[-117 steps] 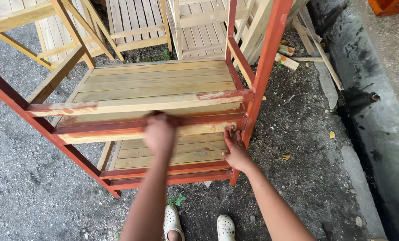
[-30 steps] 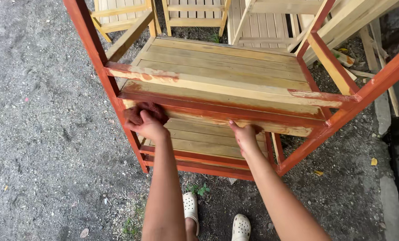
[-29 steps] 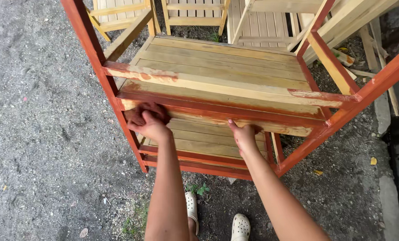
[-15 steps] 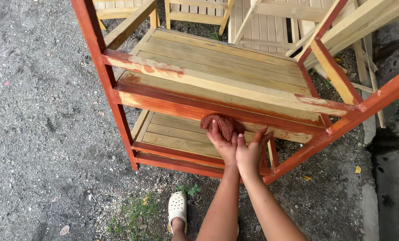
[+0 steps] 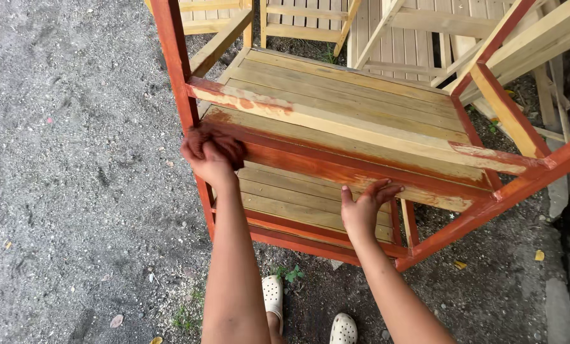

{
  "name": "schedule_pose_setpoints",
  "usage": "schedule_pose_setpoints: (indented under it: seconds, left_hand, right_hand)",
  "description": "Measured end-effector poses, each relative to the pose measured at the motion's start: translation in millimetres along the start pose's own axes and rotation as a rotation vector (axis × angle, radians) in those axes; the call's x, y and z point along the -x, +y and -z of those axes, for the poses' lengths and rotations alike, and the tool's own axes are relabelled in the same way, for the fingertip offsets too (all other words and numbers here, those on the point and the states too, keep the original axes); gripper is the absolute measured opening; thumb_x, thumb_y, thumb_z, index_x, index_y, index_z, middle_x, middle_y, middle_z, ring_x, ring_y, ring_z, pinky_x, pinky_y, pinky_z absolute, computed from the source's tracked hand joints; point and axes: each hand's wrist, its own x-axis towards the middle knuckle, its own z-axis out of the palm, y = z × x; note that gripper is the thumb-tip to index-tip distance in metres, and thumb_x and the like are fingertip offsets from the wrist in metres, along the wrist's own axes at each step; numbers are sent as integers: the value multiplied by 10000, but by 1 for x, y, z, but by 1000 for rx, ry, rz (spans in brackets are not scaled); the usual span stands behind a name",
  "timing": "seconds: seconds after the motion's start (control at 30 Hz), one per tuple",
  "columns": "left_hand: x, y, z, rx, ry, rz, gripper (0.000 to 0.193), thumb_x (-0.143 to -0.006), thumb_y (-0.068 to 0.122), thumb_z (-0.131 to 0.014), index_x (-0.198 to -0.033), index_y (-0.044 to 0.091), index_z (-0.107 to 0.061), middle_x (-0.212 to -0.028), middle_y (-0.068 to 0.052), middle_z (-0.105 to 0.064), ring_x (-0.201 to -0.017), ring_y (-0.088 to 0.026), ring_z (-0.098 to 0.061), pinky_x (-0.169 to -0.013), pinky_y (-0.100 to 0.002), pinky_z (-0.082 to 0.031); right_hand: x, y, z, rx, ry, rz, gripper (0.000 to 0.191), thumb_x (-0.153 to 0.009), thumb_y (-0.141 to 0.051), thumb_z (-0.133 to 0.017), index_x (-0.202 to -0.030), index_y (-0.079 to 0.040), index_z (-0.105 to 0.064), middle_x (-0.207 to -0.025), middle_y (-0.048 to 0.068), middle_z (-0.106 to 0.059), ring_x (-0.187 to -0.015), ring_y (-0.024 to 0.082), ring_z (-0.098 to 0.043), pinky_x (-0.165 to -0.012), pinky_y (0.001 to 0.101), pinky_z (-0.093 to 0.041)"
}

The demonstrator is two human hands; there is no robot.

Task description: The person applies reddish-brown stain to a wooden shelving unit using a cloth. They wipe the stain across shelves and frame members, then dip the cloth into a container to reload stain and continue applying it to additional sections.

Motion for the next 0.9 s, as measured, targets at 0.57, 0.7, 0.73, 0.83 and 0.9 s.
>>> schedule_pose_setpoints:
  seconds: [0.57,0.7,0.73,0.83,0.9]
  left_hand:
    - [-4,-20,32,-91,-111,14,442,-1022,32,-523,-1441,-57,-414,-1192,-179,-547,-1026,-296,-467,-974,-472,-403]
    - [-2,-24,27,-159,-154,-337,198,-1084,60,-571,-1203,-55,-461,-1110,-135,-530,-1053,-220,-516,-1095,-367,-431]
    - [13,-26,22,-194,-138,-354,361,-1045,98,-587,-1339,-30,-422,-1245,-135,-533,-1173,-227,-512,-1126,-375,-402]
    - [85,-38,7,-159,-149,-58,588,-968,172,-578,-1500,14,-383,-1348,-127,-553,-1271,-232,-520,-1136,-378,-397]
    - [130,-40,3,-300,-215,-27,646,-929,126,-564,-1531,42,-347,-1469,-94,-474,-1372,-207,-438,-1155,-368,-328]
  right_hand:
    - [9,-5,-4,193,35,35,1244,-914,-441,-762,-1550,128,144,-1535,473,261,-1477,574,248,-1254,615,-51]
    - [16,-13,5,194,47,47,1197,-920,-349,-760,-1585,75,139,-1574,441,256,-1510,545,236,-1289,563,-77]
    - [14,-16,5,206,42,33,1198,-928,-350,-756,-1578,83,151,-1569,441,259,-1504,545,238,-1284,571,-66]
    - [10,-25,2,241,43,-15,1202,-941,-355,-745,-1553,107,181,-1556,441,267,-1494,544,238,-1274,583,-44]
    - [9,-28,-1,268,54,-46,1206,-935,-360,-738,-1535,122,191,-1548,440,270,-1496,544,232,-1275,579,-46]
